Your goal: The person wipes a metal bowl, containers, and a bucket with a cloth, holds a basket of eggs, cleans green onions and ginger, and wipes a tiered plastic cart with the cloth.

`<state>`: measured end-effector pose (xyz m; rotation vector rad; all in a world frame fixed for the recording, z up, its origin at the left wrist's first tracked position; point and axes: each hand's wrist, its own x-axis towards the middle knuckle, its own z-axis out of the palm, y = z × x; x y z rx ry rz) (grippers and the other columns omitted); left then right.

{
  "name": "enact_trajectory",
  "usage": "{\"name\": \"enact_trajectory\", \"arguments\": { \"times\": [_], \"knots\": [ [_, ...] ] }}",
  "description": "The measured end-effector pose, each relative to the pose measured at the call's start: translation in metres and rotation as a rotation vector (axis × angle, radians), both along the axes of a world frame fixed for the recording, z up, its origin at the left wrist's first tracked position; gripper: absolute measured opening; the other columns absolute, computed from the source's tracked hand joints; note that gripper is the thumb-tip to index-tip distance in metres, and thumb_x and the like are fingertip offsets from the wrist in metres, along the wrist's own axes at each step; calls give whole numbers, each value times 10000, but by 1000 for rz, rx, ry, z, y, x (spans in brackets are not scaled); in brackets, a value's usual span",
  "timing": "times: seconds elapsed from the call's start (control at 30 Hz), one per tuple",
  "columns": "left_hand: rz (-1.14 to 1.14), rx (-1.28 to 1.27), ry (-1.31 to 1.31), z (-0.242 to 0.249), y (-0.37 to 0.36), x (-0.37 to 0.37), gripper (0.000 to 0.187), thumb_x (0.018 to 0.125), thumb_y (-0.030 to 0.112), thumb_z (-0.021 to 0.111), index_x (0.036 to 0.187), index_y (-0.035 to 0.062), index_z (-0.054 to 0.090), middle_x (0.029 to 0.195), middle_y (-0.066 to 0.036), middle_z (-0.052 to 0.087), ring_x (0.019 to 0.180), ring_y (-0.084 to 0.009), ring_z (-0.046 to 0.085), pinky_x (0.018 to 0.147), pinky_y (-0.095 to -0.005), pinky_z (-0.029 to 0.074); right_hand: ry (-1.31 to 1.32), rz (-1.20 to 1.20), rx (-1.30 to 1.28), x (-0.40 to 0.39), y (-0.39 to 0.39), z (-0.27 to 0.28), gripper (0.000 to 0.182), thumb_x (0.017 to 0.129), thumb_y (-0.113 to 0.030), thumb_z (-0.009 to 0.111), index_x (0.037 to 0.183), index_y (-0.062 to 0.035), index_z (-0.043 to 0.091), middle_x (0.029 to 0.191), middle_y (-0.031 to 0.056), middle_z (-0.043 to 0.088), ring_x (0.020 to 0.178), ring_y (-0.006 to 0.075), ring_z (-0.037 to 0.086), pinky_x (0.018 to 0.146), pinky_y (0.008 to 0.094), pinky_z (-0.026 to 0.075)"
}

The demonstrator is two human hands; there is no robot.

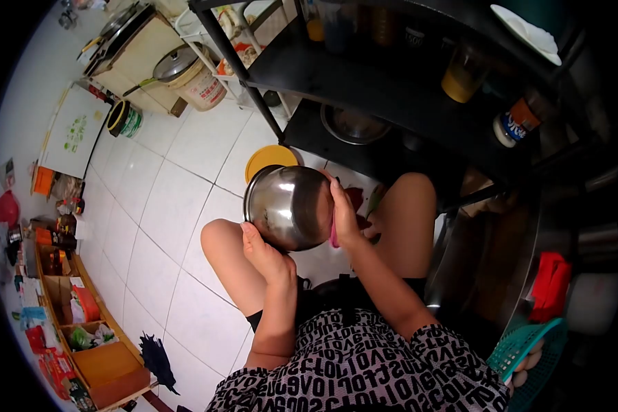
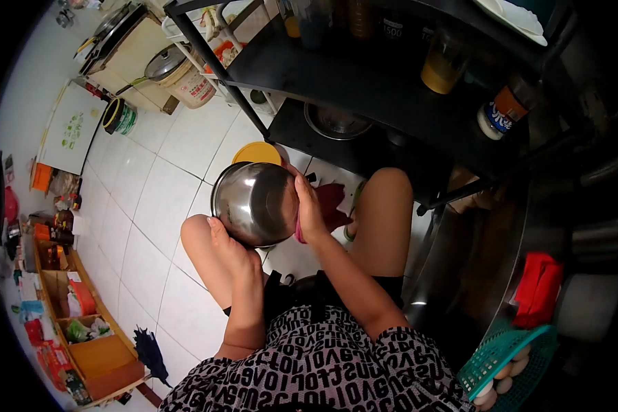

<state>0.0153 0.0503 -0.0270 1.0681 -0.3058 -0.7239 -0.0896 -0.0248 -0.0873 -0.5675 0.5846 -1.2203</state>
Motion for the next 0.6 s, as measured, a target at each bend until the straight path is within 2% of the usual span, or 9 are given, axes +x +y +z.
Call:
{"name": "enact_trajectory", "arguments": {
  "times": [0.1, 0.17, 0.23, 0.27, 0.3, 0.37, 0.4, 0.47, 0.6],
  "knots": [
    [99, 51, -127, -19, -7, -4, 378, 1030, 354, 426, 1043, -5, 544, 1000, -68, 597, 922, -147, 564, 828, -287, 482, 11, -148, 178, 22, 20, -8, 547, 1022, -426, 389, 1418, -48, 406, 1384, 73, 476, 1262, 176, 442, 1068, 318, 346],
    [108, 81, -349, -35, -11, -12, 295, 1032, 268, 414, 909, 17, 510, 924, -41, 566, 823, -121, 503, 728, -271, 440, -31, -143, 498, 31, 31, -11, 593, 1009, -489, 392, 1404, -47, 397, 1397, 69, 458, 1273, 181, 427, 1091, 326, 317],
    [-22, 268, -585, -44, -15, -14, 285, 1021, 257, 436, 1018, -9, 538, 957, -96, 591, 879, -164, 544, 778, -308, 459, -85, 68, 385, 39, 36, -42, 613, 1006, -524, 361, 1395, -51, 392, 1373, 63, 471, 1240, 181, 448, 1063, 326, 342],
    [-64, 301, -745, -44, -17, -19, 243, 1007, 221, 467, 993, -11, 539, 916, -104, 592, 836, -188, 546, 758, -305, 451, 20, -46, 260, 47, 42, -46, 627, 1003, -541, 343, 1396, -55, 392, 1334, 57, 491, 1218, 185, 464, 1047, 317, 352],
    [-23, 219, -873, -31, -23, -29, 230, 995, 218, 481, 966, -4, 535, 843, -137, 603, 761, -229, 568, 719, -319, 464, 44, 26, 232, 41, 42, -33, 663, 984, -583, 352, 1379, -52, 300, 1355, 142, 418, 1254, 241, 403, 1100, 347, 254],
    [-141, 285, -1008, -43, -22, -25, 242, 997, 230, 475, 958, 6, 556, 794, -169, 613, 704, -283, 575, 679, -350, 470, 163, 134, 149, 24, 39, -5, 808, 961, -578, 433, 1461, -3, 166, 1397, 199, 378, 1310, 266, 355, 1098, 366, 271],
    [-181, 295, -1041, -44, -21, -25, 158, 930, 157, 550, 893, 8, 586, 763, -189, 600, 700, -387, 589, 639, -413, 470, 164, 136, 150, 19, 40, -1, 808, 961, -578, 433, 1461, -3, 166, 1397, 199, 378, 1310, 266, 355, 1098, 366, 271],
    [-241, 279, -1176, -47, -22, -22, 127, 898, 138, 565, 870, 18, 597, 763, -178, 607, 692, -377, 593, 638, -421, 464, 427, 21, 50, 12, 42, 2, 1007, 904, -579, 548, 1484, 49, 15, 1437, 281, 295, 1341, 338, 320, 1087, 385, 297],
    [-352, 189, -1465, -52, -23, -18, 62, 798, 98, 603, 809, 39, 616, 760, -155, 623, 690, -355, 604, 642, -445, 455, 867, -85, -73, -5, 27, -15, 1149, 804, -550, 690, 1487, 47, -13, 1458, 364, 170, 1293, 458, 366, 1069, 394, 332]
  ]
}}
